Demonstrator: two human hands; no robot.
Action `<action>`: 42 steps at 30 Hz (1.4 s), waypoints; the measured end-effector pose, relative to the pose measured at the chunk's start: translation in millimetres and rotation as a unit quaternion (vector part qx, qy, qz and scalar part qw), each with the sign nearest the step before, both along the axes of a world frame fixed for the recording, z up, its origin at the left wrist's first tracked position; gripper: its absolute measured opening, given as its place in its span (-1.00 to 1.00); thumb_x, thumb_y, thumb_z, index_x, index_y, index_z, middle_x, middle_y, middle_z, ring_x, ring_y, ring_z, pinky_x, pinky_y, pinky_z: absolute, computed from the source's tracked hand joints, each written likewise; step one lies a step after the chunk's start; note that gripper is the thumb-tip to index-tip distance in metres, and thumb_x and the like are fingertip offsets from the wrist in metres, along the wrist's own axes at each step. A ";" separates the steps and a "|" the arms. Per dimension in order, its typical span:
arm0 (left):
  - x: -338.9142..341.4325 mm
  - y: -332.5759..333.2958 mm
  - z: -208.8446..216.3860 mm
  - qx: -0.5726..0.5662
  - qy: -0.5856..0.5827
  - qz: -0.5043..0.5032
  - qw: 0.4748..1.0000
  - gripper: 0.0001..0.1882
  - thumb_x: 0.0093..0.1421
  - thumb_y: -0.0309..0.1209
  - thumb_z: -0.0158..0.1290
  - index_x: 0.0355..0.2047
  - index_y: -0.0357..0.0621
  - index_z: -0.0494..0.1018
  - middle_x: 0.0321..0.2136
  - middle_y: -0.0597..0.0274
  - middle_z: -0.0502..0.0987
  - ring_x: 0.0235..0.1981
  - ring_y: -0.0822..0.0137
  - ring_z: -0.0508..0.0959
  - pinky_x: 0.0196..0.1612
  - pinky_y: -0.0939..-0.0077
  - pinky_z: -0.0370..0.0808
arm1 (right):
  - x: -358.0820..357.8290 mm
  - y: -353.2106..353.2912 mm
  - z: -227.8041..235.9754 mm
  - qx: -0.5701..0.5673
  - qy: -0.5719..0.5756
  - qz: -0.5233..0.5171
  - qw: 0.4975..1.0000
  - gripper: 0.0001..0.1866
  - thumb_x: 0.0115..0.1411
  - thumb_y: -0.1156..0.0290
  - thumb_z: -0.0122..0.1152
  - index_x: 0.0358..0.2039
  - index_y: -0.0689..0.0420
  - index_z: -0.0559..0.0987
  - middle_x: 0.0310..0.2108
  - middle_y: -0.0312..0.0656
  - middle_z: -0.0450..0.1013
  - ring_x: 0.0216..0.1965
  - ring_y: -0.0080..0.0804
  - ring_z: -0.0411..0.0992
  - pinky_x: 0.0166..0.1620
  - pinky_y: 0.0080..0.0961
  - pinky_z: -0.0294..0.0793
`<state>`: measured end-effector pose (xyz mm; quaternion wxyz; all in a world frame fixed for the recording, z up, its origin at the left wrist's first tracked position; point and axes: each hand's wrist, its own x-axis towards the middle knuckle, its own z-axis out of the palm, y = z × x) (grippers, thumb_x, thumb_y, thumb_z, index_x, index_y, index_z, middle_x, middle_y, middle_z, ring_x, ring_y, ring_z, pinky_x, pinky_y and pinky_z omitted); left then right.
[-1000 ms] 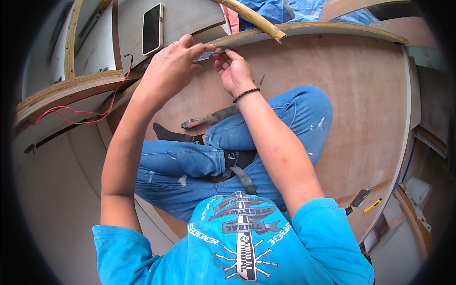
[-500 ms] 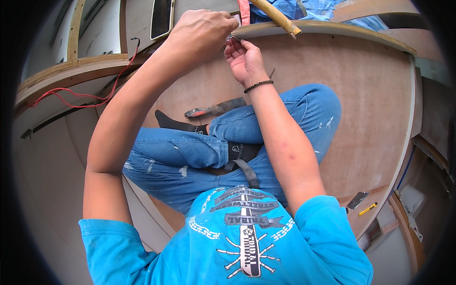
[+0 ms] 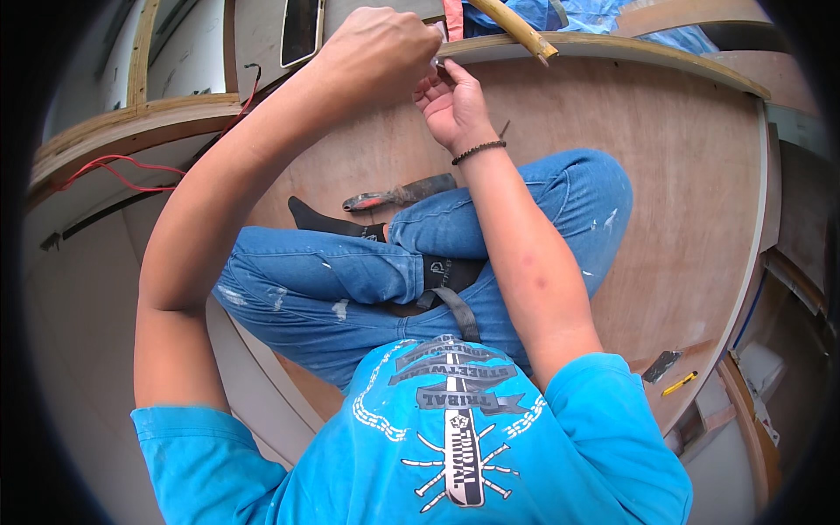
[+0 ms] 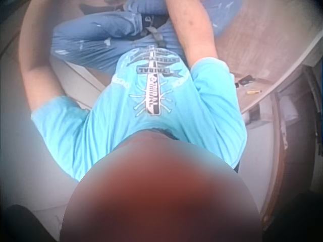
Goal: The person sits on the floor and uses a screwdriver to fasten screws into a curved wooden shelf or cabinet component. They repeatedly position screws and turn the screwdriver to secure the trim along the edge of the wooden structure.
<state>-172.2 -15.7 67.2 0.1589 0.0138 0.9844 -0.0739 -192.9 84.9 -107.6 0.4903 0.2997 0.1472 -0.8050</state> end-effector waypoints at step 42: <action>-20.5 32.3 32.7 -0.045 -0.138 0.269 0.952 -0.43 0.18 -0.14 0.33 0.10 -0.18 0.48 -0.12 -0.04 0.60 -0.12 -0.05 0.64 -0.05 0.12 0.55 | 17.9 -10.0 9.1 -0.020 0.016 -0.072 0.997 -0.70 0.57 0.28 -0.13 -0.11 0.21 0.52 -0.20 -0.14 0.58 -0.19 -0.36 0.56 -0.04 -0.36 0.60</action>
